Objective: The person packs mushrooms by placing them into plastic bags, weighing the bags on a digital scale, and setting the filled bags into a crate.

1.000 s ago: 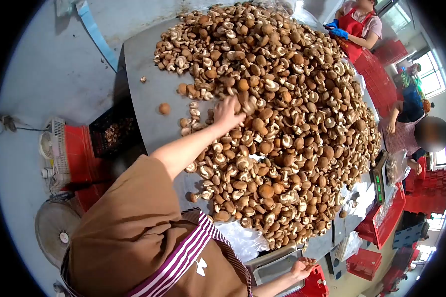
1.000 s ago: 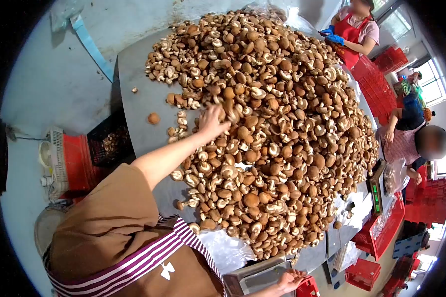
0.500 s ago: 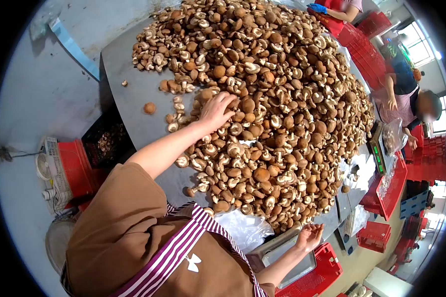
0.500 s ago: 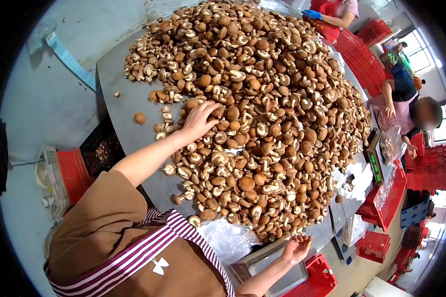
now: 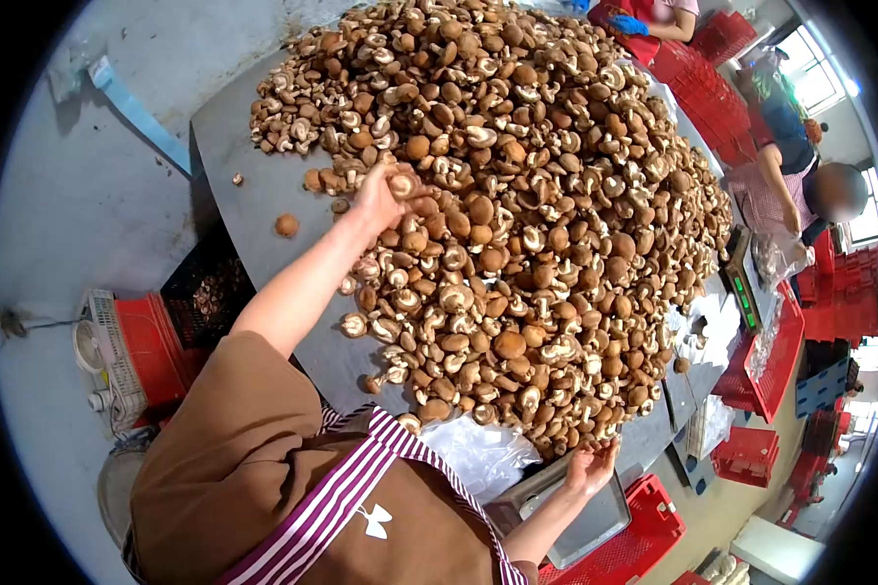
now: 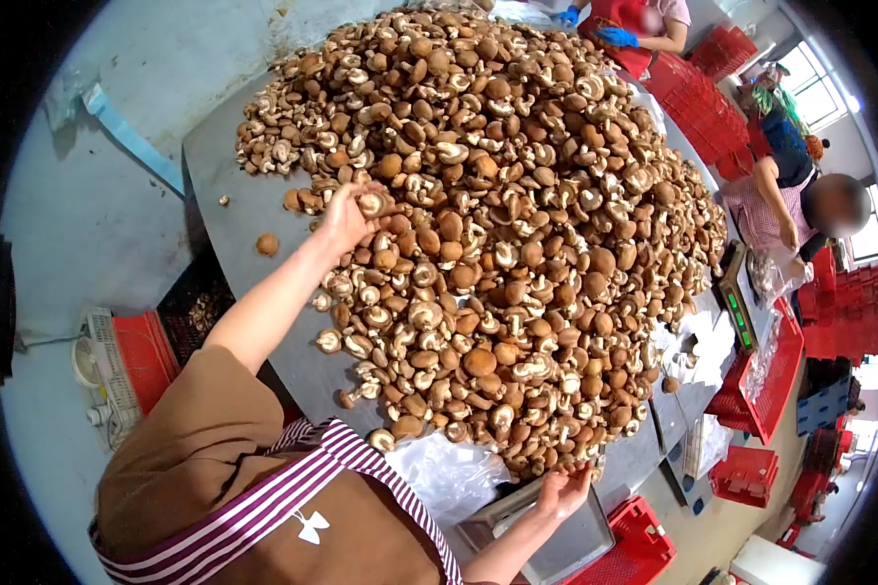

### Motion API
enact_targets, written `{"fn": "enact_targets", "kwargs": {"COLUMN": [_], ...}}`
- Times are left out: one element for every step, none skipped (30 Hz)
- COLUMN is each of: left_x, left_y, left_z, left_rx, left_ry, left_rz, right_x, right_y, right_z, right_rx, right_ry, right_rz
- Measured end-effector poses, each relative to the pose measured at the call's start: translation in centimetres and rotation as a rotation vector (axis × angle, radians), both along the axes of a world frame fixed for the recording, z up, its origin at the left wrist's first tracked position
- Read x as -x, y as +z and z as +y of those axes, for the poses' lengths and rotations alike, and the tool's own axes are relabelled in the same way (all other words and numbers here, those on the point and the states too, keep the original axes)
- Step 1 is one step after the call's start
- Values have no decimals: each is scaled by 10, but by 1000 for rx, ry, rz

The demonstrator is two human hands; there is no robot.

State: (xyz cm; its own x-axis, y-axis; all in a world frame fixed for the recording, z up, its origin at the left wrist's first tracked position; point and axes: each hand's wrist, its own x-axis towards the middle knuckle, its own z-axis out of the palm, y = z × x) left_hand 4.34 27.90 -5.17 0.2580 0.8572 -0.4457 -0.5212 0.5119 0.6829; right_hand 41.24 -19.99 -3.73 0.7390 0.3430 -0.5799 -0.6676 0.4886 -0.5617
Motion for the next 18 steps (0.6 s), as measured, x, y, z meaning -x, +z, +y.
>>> {"fn": "enact_targets", "kwargs": {"left_x": [3, 0, -8, -15, -17, -20, -29, -40, -55, -69, -77, -82, -86, -88, -87, -85, -82, -80], "left_y": [4, 6, 9, 9, 1, -15, -17, -24, -38, -39, -39, -18, -2, 29, 32, 34, 37, 44], "left_z": [16, 27, 37, 47, 62, 79, 83, 79, 74, 64, 57, 41, 28, 12, 2, -7, -16, -26], "left_rx": [78, 45, -12, -71, -210, -352, -517, -527, -533, -539, -565, -589, -632, -727, -850, -973, -1041, -1109], "left_ry": [63, 122, 142, 160, 62, -39, -40, -48, -78, -110, -192, -274, -317, -513, -589, -665, -796, -924], "left_rz": [55, 70, 236, 401, 723, 1044, 1455, 1529, 1540, 1551, 1498, 1443, 1377, 1365, 1416, 1463, 1448, 1427], "right_x": [2, 4, 6, 5, 2, -2, 3, 9, 10, 9, 8, 7, 6, 6, 8, 9, 10, 11], "right_y": [4, 6, 8, 8, 1, -7, -1, 5, 2, -5, -11, -18, -27, -36, -41, -43, -45, -44], "right_z": [5, 9, 12, 15, 11, 6, 12, 19, 18, 12, 6, 2, -3, -8, -10, -9, -7, 0], "right_rx": [32, 27, 44, 59, 38, -21, 16, 53, 48, 24, 2, 0, 0, 1, 2, 4, 29, 52], "right_ry": [-19, -18, -6, 3, 40, 74, 55, 37, 35, 55, 75, 73, 85, 98, 112, 114, 113, 112], "right_rz": [-7, -9, -24, -39, -59, -56, -51, -44, -45, -60, -75, -75, -53, -28, -2, 3, 14, 21]}}
